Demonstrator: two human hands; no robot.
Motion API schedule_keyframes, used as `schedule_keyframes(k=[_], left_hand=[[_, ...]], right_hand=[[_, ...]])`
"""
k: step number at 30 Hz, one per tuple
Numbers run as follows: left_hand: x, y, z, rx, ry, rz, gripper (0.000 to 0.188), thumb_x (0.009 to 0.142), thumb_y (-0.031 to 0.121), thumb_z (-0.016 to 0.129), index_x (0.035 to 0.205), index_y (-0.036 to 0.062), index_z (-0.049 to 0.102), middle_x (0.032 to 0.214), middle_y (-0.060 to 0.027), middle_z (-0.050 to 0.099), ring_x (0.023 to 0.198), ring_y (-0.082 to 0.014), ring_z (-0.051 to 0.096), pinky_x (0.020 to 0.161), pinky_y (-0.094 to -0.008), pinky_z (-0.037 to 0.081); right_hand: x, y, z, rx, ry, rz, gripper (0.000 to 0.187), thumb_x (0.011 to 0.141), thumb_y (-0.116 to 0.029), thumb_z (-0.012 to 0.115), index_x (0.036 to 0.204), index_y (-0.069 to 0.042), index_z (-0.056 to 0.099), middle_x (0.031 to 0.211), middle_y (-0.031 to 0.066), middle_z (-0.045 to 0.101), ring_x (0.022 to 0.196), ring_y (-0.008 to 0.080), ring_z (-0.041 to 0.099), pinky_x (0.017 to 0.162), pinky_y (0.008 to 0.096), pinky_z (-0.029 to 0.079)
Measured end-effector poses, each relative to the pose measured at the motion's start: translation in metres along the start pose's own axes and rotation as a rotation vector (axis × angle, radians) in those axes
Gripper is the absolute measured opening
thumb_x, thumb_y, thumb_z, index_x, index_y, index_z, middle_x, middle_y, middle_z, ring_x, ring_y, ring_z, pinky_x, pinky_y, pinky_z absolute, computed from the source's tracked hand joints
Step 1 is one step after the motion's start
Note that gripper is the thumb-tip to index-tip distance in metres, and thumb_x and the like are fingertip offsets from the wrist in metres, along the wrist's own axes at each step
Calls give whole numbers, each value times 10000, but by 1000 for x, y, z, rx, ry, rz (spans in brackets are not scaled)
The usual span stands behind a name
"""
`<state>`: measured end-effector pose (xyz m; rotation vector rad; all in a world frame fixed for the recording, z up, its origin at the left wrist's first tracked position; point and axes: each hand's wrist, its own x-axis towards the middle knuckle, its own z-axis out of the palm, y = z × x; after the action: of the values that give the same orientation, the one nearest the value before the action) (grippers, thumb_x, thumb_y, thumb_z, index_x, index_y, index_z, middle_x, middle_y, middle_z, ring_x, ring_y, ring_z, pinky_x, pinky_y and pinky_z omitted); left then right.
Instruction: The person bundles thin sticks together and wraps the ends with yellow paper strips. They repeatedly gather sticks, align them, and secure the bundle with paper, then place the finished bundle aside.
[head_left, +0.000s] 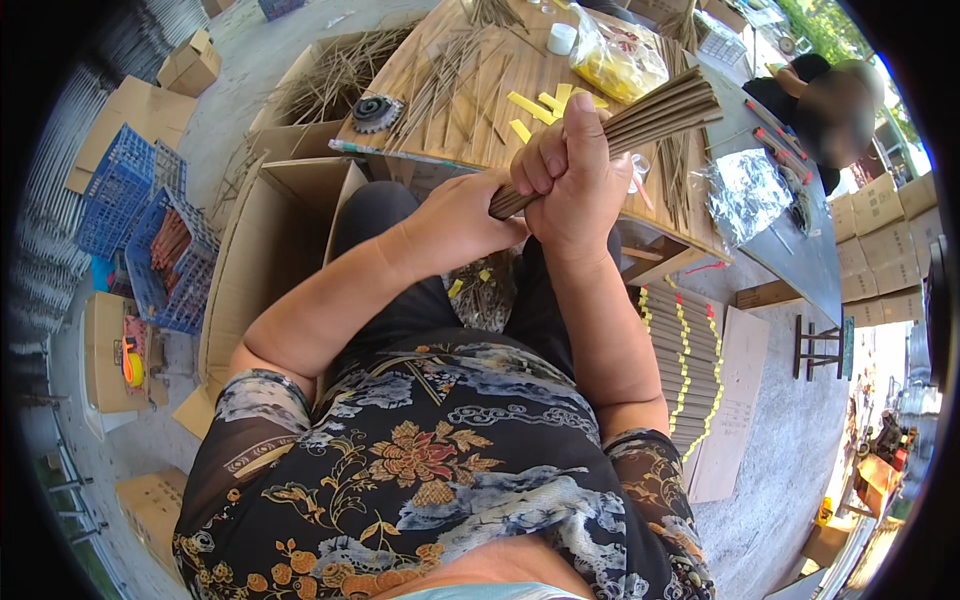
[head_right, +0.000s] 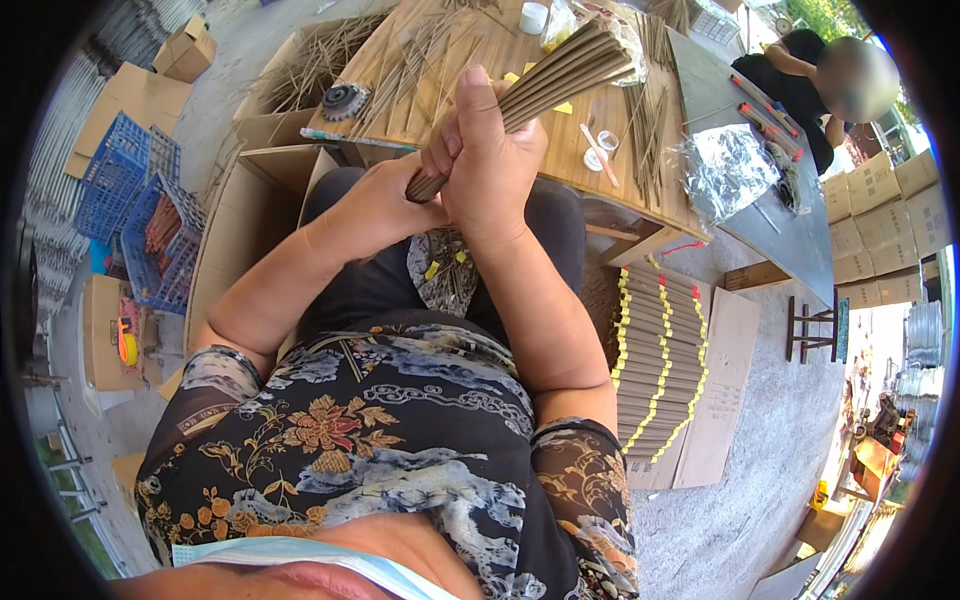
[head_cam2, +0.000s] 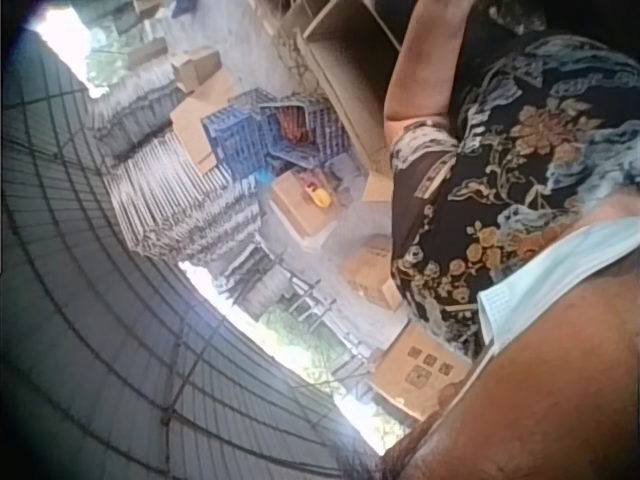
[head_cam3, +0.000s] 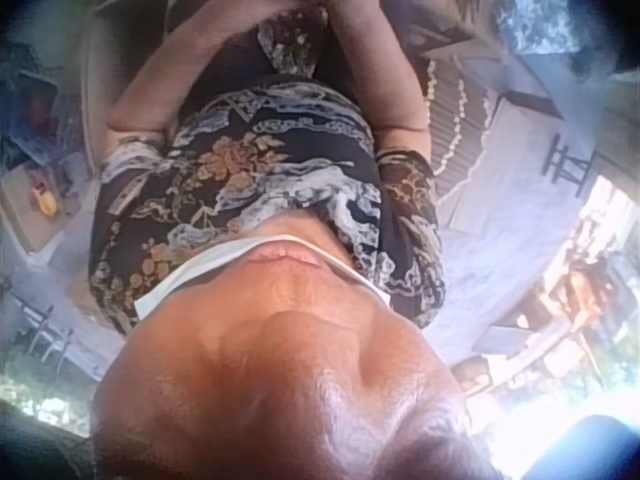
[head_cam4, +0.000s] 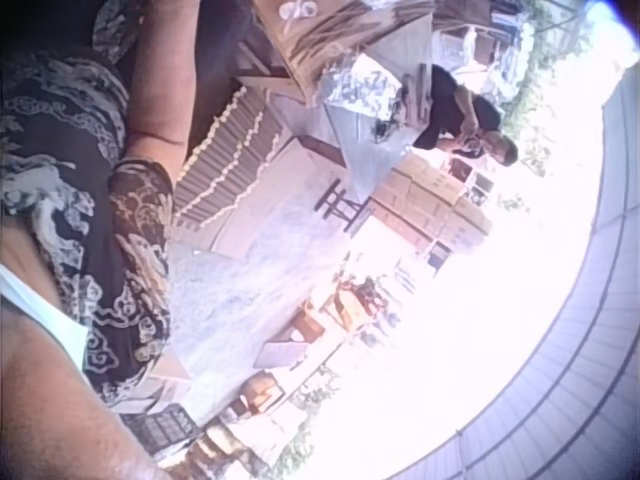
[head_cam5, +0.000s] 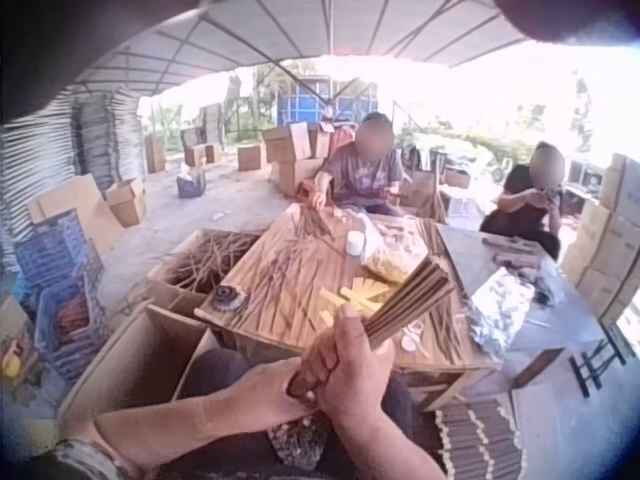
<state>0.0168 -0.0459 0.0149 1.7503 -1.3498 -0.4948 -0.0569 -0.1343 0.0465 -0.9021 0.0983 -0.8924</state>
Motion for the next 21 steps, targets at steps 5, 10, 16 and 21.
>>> schedule_keyframes(k=[5, 10, 16, 21], left_hand=[[0, -3, 27, 61, 379, 2, 262, 705, 121, 620, 934, 24, 537, 831, -209, 592, 830, -379, 556, 695, -405, 460], [0, -12, 19, -121, 172, 68, 239, 697, 79, 609, 912, -5, 543, 805, -200, 595, 809, -321, 596, 691, -341, 459], [1, -7, 2, -200, -126, -21, 209, 720, 61, 629, 901, -16, 558, 799, -84, 607, 781, -151, 567, 711, -280, 440], [4, -14, 14, 28, 129, 47, 216, 696, 117, 607, 879, 13, 558, 788, -212, 593, 788, -368, 576, 672, -391, 459]], right_hand=[[0, 3, 4, -24, 113, -70, 308, 880, -225, 503, 635, -119, 349, 483, -22, 290, 374, 92, 290, 363, 251, 291], [-3, 2, 4, -39, 6, -18, 297, 879, -210, 505, 641, -115, 355, 492, -15, 323, 392, 95, 323, 386, 248, 321], [-3, 0, -6, 82, -115, 96, 287, 881, -203, 503, 646, -106, 368, 478, -10, 336, 367, 95, 313, 358, 248, 306], [-3, 6, 0, -9, 44, -51, 317, 877, -223, 515, 624, -114, 359, 466, -17, 314, 348, 91, 297, 336, 249, 287]])
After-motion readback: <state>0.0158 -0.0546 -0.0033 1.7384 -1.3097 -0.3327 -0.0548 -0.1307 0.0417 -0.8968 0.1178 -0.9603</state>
